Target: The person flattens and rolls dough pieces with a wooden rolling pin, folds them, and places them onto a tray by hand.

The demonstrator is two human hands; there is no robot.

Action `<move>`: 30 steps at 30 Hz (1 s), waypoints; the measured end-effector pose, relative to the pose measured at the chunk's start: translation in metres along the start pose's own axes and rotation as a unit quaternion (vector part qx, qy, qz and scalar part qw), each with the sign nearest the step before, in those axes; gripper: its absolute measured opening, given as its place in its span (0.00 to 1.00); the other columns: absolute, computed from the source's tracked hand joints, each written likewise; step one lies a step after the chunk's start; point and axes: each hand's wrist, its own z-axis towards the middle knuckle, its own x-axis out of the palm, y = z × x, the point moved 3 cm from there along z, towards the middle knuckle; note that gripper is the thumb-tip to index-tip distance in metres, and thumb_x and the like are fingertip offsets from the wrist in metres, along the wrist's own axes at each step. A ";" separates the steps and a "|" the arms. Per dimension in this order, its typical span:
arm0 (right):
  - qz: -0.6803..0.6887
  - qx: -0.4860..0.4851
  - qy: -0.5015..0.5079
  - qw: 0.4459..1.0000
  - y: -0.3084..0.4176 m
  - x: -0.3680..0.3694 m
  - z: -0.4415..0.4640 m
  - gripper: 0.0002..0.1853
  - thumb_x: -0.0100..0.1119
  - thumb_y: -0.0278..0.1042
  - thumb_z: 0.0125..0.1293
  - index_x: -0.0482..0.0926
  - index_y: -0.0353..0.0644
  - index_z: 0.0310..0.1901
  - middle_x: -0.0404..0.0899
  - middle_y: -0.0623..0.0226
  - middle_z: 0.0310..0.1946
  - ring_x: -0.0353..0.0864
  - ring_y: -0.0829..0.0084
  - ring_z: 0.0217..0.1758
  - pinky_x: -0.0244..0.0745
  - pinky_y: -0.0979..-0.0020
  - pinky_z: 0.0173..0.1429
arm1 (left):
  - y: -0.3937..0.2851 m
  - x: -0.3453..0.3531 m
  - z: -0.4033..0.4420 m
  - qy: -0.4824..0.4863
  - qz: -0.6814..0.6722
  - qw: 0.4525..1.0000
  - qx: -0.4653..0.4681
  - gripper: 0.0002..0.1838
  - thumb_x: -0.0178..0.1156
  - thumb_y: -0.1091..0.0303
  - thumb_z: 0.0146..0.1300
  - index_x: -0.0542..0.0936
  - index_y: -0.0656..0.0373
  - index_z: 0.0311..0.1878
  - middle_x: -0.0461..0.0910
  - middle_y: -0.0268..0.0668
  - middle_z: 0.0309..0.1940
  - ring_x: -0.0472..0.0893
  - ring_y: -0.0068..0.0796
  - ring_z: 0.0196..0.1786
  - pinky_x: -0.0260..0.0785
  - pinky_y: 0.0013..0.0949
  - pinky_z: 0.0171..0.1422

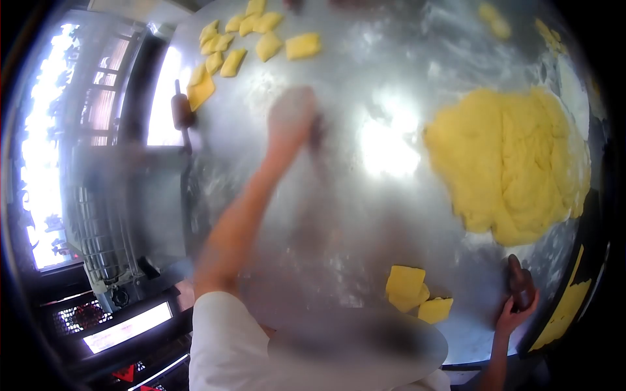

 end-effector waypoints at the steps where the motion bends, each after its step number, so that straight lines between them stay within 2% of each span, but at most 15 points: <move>1: 0.000 -0.003 0.001 1.000 0.000 -0.001 0.000 0.43 0.67 0.25 0.65 0.59 0.36 0.80 0.63 0.49 0.78 0.68 0.48 0.77 0.61 0.55 0.80 | 0.019 -0.013 0.039 -0.060 0.048 0.996 0.054 0.18 0.61 0.63 0.72 0.84 0.66 0.57 0.88 0.43 0.45 0.84 0.38 0.47 0.78 0.39 0.52; 3: -0.002 -0.002 0.005 1.000 -0.001 -0.002 -0.001 0.43 0.66 0.25 0.65 0.58 0.36 0.80 0.62 0.49 0.78 0.68 0.48 0.77 0.61 0.54 0.80 | 0.058 -0.036 0.109 -0.140 0.134 0.977 0.093 0.20 0.58 0.58 0.70 0.84 0.65 0.55 0.87 0.50 0.49 0.85 0.54 0.54 0.77 0.49 0.58; 4: -0.004 0.002 0.006 1.000 -0.003 -0.002 -0.001 0.43 0.66 0.25 0.65 0.58 0.36 0.80 0.62 0.49 0.78 0.68 0.48 0.77 0.61 0.54 0.80 | 0.066 -0.046 0.135 -0.170 0.177 0.967 0.073 0.24 0.59 0.57 0.69 0.83 0.66 0.59 0.86 0.53 0.53 0.85 0.54 0.58 0.76 0.46 0.62; 6: -0.012 0.004 0.004 1.000 -0.006 -0.001 -0.004 0.42 0.65 0.25 0.65 0.58 0.36 0.80 0.62 0.48 0.79 0.68 0.48 0.77 0.61 0.54 0.80 | 0.115 -0.060 0.211 -0.179 0.267 0.946 0.045 0.23 0.60 0.57 0.69 0.83 0.65 0.59 0.86 0.53 0.53 0.84 0.54 0.58 0.75 0.46 0.63; 8: -0.022 -0.003 -0.001 1.000 -0.009 -0.002 -0.006 0.42 0.65 0.25 0.65 0.58 0.36 0.80 0.62 0.48 0.78 0.68 0.47 0.77 0.61 0.54 0.81 | 0.105 -0.056 0.222 -0.179 0.308 0.934 0.029 0.24 0.60 0.56 0.69 0.83 0.65 0.59 0.86 0.54 0.53 0.83 0.55 0.59 0.74 0.47 0.65; 10: -0.026 -0.020 -0.009 0.999 -0.012 -0.002 -0.005 0.42 0.65 0.25 0.65 0.58 0.36 0.80 0.62 0.48 0.78 0.67 0.47 0.77 0.60 0.54 0.81 | 0.018 -0.039 0.192 -0.170 0.302 0.937 0.032 0.24 0.59 0.55 0.70 0.83 0.64 0.60 0.85 0.55 0.55 0.82 0.55 0.61 0.73 0.47 0.67; 13: -0.026 -0.013 -0.008 1.000 -0.016 -0.004 -0.011 0.42 0.66 0.25 0.65 0.59 0.36 0.80 0.62 0.48 0.78 0.66 0.47 0.77 0.60 0.53 0.81 | 0.012 0.002 0.200 -0.095 0.270 0.950 0.129 0.24 0.58 0.54 0.70 0.83 0.63 0.60 0.83 0.54 0.57 0.80 0.55 0.64 0.73 0.48 0.68; 15: -0.029 -0.014 -0.008 0.999 -0.017 -0.002 -0.010 0.42 0.66 0.25 0.65 0.58 0.36 0.80 0.61 0.48 0.77 0.65 0.47 0.78 0.60 0.53 0.81 | 0.028 0.013 0.223 0.035 0.385 0.882 0.269 0.24 0.57 0.53 0.71 0.83 0.61 0.61 0.82 0.52 0.62 0.77 0.51 0.68 0.73 0.48 0.69; 17: -0.039 -0.026 -0.007 0.999 -0.014 -0.004 -0.009 0.42 0.66 0.26 0.65 0.58 0.37 0.80 0.61 0.48 0.77 0.65 0.48 0.78 0.60 0.53 0.81 | 0.083 0.024 0.264 0.098 0.438 0.842 0.298 0.25 0.57 0.51 0.71 0.84 0.60 0.60 0.81 0.50 0.64 0.76 0.50 0.70 0.73 0.48 0.69; 20: -0.045 -0.024 -0.004 0.999 -0.013 -0.003 -0.008 0.43 0.67 0.26 0.65 0.59 0.37 0.80 0.62 0.48 0.77 0.66 0.48 0.78 0.60 0.53 0.81 | 0.023 0.012 0.217 0.095 0.504 0.847 0.137 0.25 0.64 0.51 0.68 0.84 0.63 0.58 0.86 0.49 0.57 0.83 0.45 0.63 0.77 0.46 0.64; 23: -0.032 -0.016 -0.015 0.999 -0.012 -0.001 -0.008 0.43 0.69 0.28 0.63 0.60 0.37 0.79 0.63 0.48 0.76 0.66 0.48 0.77 0.61 0.53 0.81 | 0.009 -0.008 0.197 0.163 0.290 0.943 -0.024 0.26 0.71 0.54 0.63 0.84 0.67 0.55 0.89 0.45 0.46 0.89 0.39 0.50 0.81 0.41 0.55; 24: -0.034 -0.008 -0.011 0.999 -0.013 -0.001 -0.009 0.43 0.69 0.28 0.63 0.60 0.37 0.79 0.63 0.48 0.76 0.66 0.48 0.77 0.61 0.53 0.81 | 0.014 -0.011 0.188 0.135 0.161 0.976 -0.052 0.26 0.75 0.58 0.60 0.84 0.70 0.53 0.89 0.42 0.38 0.89 0.33 0.41 0.81 0.36 0.48; 26: -0.038 0.005 -0.004 0.999 -0.015 0.000 -0.007 0.44 0.70 0.29 0.62 0.61 0.36 0.78 0.64 0.48 0.75 0.67 0.48 0.76 0.61 0.53 0.80 | 0.032 -0.005 0.178 0.122 0.184 0.971 0.092 0.21 0.74 0.60 0.60 0.83 0.68 0.48 0.88 0.42 0.37 0.88 0.33 0.40 0.79 0.37 0.47; 29: -0.057 0.002 -0.015 0.998 -0.014 0.003 -0.007 0.44 0.71 0.29 0.61 0.61 0.36 0.78 0.65 0.47 0.74 0.68 0.47 0.75 0.62 0.53 0.80 | 0.004 0.011 0.108 0.004 0.093 0.987 0.135 0.13 0.66 0.65 0.69 0.80 0.62 0.50 0.85 0.44 0.43 0.85 0.39 0.48 0.76 0.40 0.54; 30: -0.057 0.005 -0.010 0.998 -0.014 0.004 -0.007 0.44 0.72 0.30 0.61 0.61 0.35 0.78 0.65 0.46 0.73 0.68 0.46 0.75 0.62 0.53 0.79 | 0.005 0.013 0.090 -0.016 0.057 0.982 0.178 0.12 0.67 0.68 0.68 0.80 0.63 0.49 0.85 0.45 0.42 0.85 0.39 0.46 0.76 0.40 0.53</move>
